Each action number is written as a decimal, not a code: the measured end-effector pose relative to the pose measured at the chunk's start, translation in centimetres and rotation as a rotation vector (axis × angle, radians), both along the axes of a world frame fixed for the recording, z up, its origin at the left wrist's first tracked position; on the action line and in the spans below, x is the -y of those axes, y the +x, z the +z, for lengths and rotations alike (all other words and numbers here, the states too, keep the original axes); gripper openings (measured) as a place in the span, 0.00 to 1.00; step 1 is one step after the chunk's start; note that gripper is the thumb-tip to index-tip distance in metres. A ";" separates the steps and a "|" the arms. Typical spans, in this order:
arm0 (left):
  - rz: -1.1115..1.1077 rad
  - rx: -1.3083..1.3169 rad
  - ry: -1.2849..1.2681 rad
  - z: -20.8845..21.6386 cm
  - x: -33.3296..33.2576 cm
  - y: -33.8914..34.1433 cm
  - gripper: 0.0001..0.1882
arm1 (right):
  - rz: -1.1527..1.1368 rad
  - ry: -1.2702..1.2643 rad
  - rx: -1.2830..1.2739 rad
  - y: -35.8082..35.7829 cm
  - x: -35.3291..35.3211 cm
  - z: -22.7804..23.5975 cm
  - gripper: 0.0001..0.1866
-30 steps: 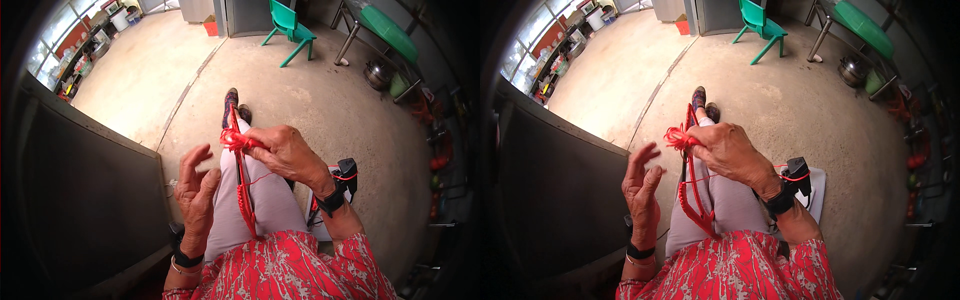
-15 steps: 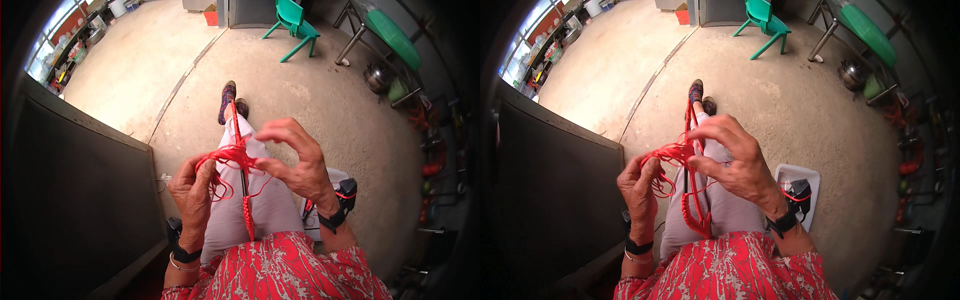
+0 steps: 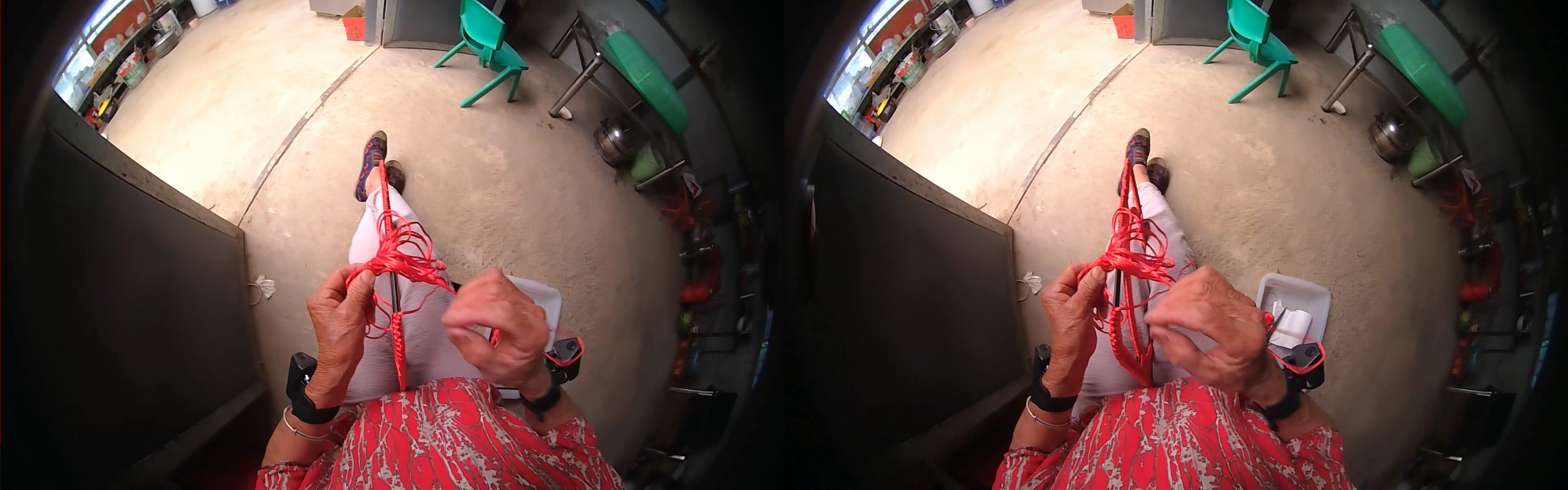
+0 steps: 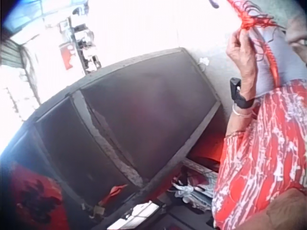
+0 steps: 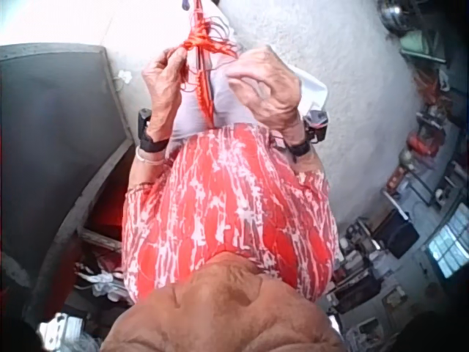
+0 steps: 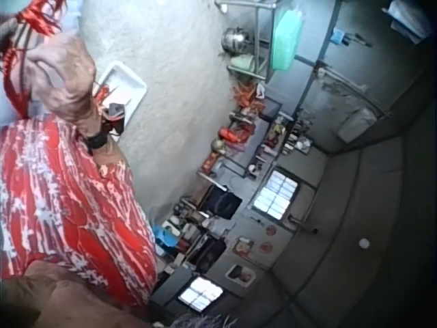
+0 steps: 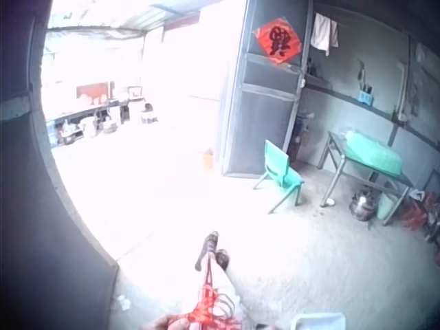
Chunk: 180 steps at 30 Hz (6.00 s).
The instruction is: Wrapping a red plastic cord around a red furniture frame to create a woven surface.
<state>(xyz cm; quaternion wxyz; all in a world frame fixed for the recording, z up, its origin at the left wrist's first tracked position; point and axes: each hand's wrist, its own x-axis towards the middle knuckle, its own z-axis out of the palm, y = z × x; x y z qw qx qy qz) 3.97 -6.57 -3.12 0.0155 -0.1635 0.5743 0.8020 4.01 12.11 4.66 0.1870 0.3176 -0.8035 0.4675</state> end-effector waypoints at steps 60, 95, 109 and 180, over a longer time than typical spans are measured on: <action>-0.409 -0.135 -0.054 1.1 -1.2 1.8 0.09 | 0.035 0.102 0.293 -1.2 -0.3 -6.4 0.15; 0.010 -0.236 -0.203 6.3 3.8 -1.7 0.04 | -0.113 -0.105 0.527 -3.4 1.1 -2.6 0.04; -0.373 -0.007 0.168 0.4 0.9 1.6 0.07 | 0.093 0.104 0.461 -0.6 2.2 -4.8 0.18; -0.716 -0.030 0.889 -0.4 -2.6 9.6 0.13 | -0.020 -0.637 1.297 7.3 -4.2 -13.7 0.19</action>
